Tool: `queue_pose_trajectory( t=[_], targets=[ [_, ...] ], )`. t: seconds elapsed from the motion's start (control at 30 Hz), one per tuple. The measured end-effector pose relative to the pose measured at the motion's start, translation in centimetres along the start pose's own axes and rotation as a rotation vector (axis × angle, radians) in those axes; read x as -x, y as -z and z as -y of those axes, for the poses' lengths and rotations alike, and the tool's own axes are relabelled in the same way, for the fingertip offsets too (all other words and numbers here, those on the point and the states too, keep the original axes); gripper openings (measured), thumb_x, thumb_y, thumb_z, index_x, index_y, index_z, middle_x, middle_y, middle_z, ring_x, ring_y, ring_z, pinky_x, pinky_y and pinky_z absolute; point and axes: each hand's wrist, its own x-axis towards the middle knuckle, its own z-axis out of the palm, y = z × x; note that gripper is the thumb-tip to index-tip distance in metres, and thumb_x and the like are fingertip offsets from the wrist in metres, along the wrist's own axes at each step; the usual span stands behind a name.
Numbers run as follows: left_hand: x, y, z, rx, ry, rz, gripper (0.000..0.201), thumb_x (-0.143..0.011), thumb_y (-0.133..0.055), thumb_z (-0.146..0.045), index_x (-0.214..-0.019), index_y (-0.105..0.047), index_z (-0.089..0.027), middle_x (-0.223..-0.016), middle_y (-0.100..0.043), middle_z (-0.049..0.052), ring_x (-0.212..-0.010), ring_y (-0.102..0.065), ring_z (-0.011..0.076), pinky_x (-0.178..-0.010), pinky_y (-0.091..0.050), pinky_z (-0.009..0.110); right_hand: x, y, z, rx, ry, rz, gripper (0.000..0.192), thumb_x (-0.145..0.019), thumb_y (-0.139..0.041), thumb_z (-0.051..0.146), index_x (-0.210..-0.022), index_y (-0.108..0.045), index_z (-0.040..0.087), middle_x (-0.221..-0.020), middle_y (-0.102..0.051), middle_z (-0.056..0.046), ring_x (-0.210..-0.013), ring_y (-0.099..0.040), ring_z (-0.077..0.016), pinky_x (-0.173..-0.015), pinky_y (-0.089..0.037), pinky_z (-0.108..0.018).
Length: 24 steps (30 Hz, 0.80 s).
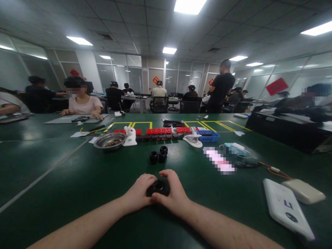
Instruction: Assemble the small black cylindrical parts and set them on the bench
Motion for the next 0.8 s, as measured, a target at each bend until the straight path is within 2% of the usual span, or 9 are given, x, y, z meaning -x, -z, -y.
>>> queue_pose_trajectory(
  t=[0.1, 0.17, 0.3, 0.47, 0.6, 0.7, 0.8],
  targets=[
    [-0.07, -0.3, 0.29, -0.002, -0.02, -0.015, 0.033, -0.065, -0.065, -0.033, -0.094, -0.055, -0.019, -0.101, -0.055, 0.005, -0.094, -0.049, 0.0238, -0.084, -0.039, 0.036, -0.15, -0.1, -0.05, 0.018, -0.037, 0.014, 0.051, -0.055, -0.07, 0.022, -0.1, -0.046, 0.02, -0.096, -0.05, -0.004, -0.09, -0.048, -0.0211, -0.08, -0.041, -0.037],
    [-0.08, -0.46, 0.47, 0.001, -0.031, -0.022, 0.036, -0.064, -0.066, -0.032, -0.097, -0.055, -0.02, -0.102, -0.055, 0.005, -0.095, -0.049, 0.0239, -0.085, -0.038, 0.037, -0.12, -0.06, -0.13, 0.006, -0.046, 0.032, 0.046, -0.059, -0.066, 0.018, -0.1, -0.046, 0.02, -0.095, -0.051, -0.004, -0.089, -0.049, -0.0204, -0.08, -0.042, -0.037],
    [-0.01, -0.48, 0.61, 0.015, -0.013, -0.002, 0.052, -0.064, -0.066, -0.035, -0.111, -0.049, -0.022, -0.108, -0.054, 0.006, -0.102, -0.046, 0.0254, -0.091, -0.033, 0.041, 0.16, 0.2, -0.27, -0.066, 0.051, 0.097, 0.053, -0.064, -0.054, 0.008, -0.113, -0.04, 0.02, -0.108, -0.049, -0.006, -0.101, -0.046, -0.0195, -0.09, -0.036, -0.037],
    [0.03, -0.27, 0.46, 0.007, 0.002, 0.001, 0.041, -0.065, -0.065, -0.036, -0.101, -0.054, -0.02, -0.107, -0.054, 0.007, -0.101, -0.047, 0.0254, -0.092, -0.033, 0.04, 0.29, 0.13, -0.25, -0.048, 0.048, 0.099, 0.059, -0.064, -0.061, 0.017, -0.118, -0.036, 0.018, -0.115, -0.044, -0.009, -0.108, -0.042, -0.0213, -0.094, -0.033, -0.038],
    [0.04, -0.2, 0.38, 0.015, 0.011, 0.006, 0.037, -0.065, -0.065, -0.035, -0.098, -0.055, -0.021, -0.105, -0.055, 0.005, -0.099, -0.048, 0.0251, -0.089, -0.036, 0.039, 0.07, -0.17, -0.24, -0.005, -0.021, 0.038, 0.054, -0.06, -0.067, 0.022, -0.108, -0.042, 0.02, -0.106, -0.047, -0.006, -0.099, -0.046, -0.0216, -0.087, -0.038, -0.037],
    [0.07, -0.18, 0.36, 0.024, 0.007, 0.009, 0.043, -0.065, -0.065, -0.034, -0.104, -0.052, -0.021, -0.107, -0.054, 0.005, -0.101, -0.047, 0.0247, -0.09, -0.035, 0.039, 0.03, -0.13, -0.2, 0.002, -0.016, 0.058, 0.049, -0.061, -0.064, 0.017, -0.106, -0.044, 0.02, -0.1, -0.049, -0.005, -0.095, -0.048, -0.0203, -0.084, -0.04, -0.036],
    [0.06, -0.19, 0.36, 0.014, 0.003, 0.009, 0.051, -0.066, -0.065, -0.033, -0.112, -0.048, -0.021, -0.112, -0.053, 0.006, -0.105, -0.045, 0.0253, -0.094, -0.032, 0.041, 0.14, 0.13, -0.12, -0.031, 0.046, 0.112, 0.055, -0.063, -0.057, 0.01, -0.114, -0.039, 0.021, -0.107, -0.048, -0.006, -0.101, -0.046, -0.0198, -0.09, -0.036, -0.037]
  ],
)
